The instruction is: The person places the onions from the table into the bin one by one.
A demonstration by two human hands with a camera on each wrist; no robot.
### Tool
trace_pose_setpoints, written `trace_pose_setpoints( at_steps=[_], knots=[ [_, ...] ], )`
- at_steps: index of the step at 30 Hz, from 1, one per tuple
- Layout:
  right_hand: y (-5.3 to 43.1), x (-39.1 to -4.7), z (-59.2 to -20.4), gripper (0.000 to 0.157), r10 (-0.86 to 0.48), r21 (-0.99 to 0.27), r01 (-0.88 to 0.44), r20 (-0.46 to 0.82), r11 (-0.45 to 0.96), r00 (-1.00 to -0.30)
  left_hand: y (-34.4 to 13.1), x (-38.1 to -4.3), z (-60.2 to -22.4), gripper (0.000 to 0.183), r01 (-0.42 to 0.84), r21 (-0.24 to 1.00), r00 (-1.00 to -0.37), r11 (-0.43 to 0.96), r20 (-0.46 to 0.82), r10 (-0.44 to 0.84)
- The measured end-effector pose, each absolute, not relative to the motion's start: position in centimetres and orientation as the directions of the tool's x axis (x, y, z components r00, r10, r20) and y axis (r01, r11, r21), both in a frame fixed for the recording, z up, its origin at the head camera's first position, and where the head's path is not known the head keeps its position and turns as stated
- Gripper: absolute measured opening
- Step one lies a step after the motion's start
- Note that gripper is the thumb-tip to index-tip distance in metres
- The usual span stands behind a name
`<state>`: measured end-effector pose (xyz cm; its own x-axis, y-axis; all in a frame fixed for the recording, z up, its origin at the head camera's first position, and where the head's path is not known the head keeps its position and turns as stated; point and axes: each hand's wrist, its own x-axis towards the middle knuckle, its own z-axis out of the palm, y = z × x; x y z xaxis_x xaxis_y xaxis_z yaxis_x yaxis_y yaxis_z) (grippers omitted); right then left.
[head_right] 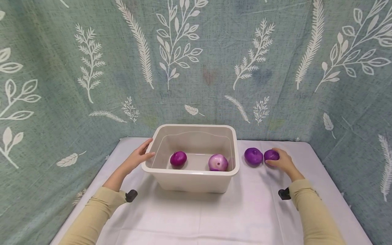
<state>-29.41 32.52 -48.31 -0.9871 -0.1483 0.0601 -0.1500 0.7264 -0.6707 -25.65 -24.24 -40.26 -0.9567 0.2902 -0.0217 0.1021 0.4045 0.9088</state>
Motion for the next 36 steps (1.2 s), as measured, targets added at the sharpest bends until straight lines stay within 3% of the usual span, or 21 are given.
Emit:
trace_pose_setpoints(
  at_steps=[6,14,25,36],
  knots=[
    [32.4,-29.1,-48.8,0.067,-0.136,-0.605,-0.157,0.081,0.781,-0.987,-24.2,-25.7,-40.3,0.072,0.098,0.908,-0.957,0.407,-0.026,0.289],
    [32.2,-28.8,-49.4,0.067,-0.106,-0.594,-0.092,0.011,0.799,-0.994,-24.3,-25.7,-40.3,0.072,0.103,0.908,-0.956,0.406,-0.022,0.292],
    [31.5,-28.6,-50.9,0.071,-0.136,-0.710,-0.093,-0.003,0.698,-0.991,-24.3,-25.7,-40.3,0.071,0.095,0.913,-0.954,0.396,-0.030,0.297],
    [31.2,-28.4,-51.6,0.071,-0.073,-0.673,-0.062,0.012,0.737,-0.997,-24.2,-25.6,-40.3,0.072,0.093,0.913,-0.954,0.397,-0.033,0.298]
  ],
)
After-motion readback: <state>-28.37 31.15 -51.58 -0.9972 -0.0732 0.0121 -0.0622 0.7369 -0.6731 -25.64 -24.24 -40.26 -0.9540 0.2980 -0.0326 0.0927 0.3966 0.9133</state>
